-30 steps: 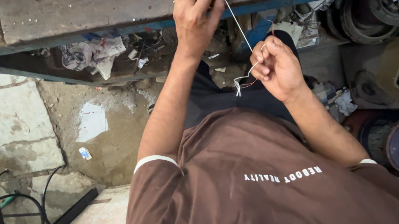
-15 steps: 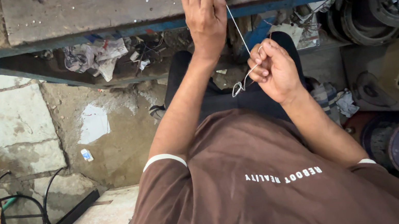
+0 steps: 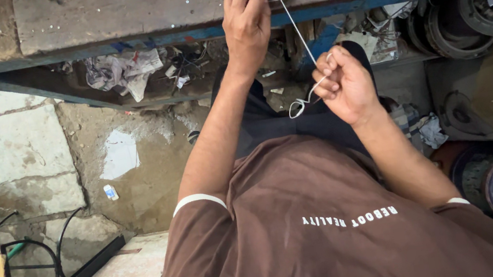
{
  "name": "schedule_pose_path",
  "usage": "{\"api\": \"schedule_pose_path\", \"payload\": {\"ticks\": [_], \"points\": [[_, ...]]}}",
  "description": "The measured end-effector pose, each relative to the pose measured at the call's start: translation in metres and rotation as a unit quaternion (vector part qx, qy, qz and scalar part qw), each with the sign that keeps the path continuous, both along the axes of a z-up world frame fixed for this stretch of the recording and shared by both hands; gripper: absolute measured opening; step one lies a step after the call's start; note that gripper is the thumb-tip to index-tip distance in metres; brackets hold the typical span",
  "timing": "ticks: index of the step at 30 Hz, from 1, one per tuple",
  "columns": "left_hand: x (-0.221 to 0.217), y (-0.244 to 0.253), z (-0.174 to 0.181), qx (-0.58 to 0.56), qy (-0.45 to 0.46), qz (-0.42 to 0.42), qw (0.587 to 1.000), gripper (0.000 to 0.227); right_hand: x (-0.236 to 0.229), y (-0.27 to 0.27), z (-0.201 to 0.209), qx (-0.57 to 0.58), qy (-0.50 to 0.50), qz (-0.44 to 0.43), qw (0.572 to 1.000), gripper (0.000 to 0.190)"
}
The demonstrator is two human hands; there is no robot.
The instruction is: The person ties a white wire around a circular copper-wound component on a workbench. They repeatedly wrap and secure the wire by hand, adjusting tension and positioning throughout the clip.
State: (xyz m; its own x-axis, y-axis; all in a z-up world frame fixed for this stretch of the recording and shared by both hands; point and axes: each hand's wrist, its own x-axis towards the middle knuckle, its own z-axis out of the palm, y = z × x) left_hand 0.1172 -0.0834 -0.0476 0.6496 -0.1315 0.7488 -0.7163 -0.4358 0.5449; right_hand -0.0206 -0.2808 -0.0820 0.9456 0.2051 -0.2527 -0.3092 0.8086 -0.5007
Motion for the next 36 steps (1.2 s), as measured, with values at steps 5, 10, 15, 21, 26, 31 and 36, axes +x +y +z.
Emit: {"api": "schedule_pose_path", "payload": {"ticks": [5,10,15,21,26,31,36], "points": [[-0.003,0.000,0.000,-0.002,0.010,0.009,1.000,0.033,-0.001,-0.008,0.007,-0.036,-0.026,-0.020,0.999,0.029],[-0.007,-0.002,0.009,-0.010,0.030,0.006,0.999,0.029,-0.002,0.006,0.007,-0.081,-0.025,-0.020,0.996,0.027],[-0.045,-0.001,0.017,-0.005,0.032,-0.011,0.999,0.032,-0.020,0.022,-0.007,-0.282,-0.082,-0.004,0.956,0.026],[-0.098,0.011,0.015,0.061,0.081,-0.205,0.973,0.032,-0.028,0.020,-0.018,-0.398,-0.090,0.099,0.908,0.025],[-0.102,0.030,0.015,0.028,0.179,-0.220,0.958,0.015,-0.021,0.015,0.008,-0.460,-0.176,0.141,0.859,0.028],[-0.105,0.042,0.006,-0.020,0.243,-0.184,0.952,0.006,-0.017,0.017,0.037,-0.417,-0.208,0.090,0.880,0.030],[-0.099,0.029,-0.011,-0.299,0.420,-0.193,0.835,0.015,0.002,0.012,0.056,-0.052,-0.097,0.015,0.994,0.036]]}}
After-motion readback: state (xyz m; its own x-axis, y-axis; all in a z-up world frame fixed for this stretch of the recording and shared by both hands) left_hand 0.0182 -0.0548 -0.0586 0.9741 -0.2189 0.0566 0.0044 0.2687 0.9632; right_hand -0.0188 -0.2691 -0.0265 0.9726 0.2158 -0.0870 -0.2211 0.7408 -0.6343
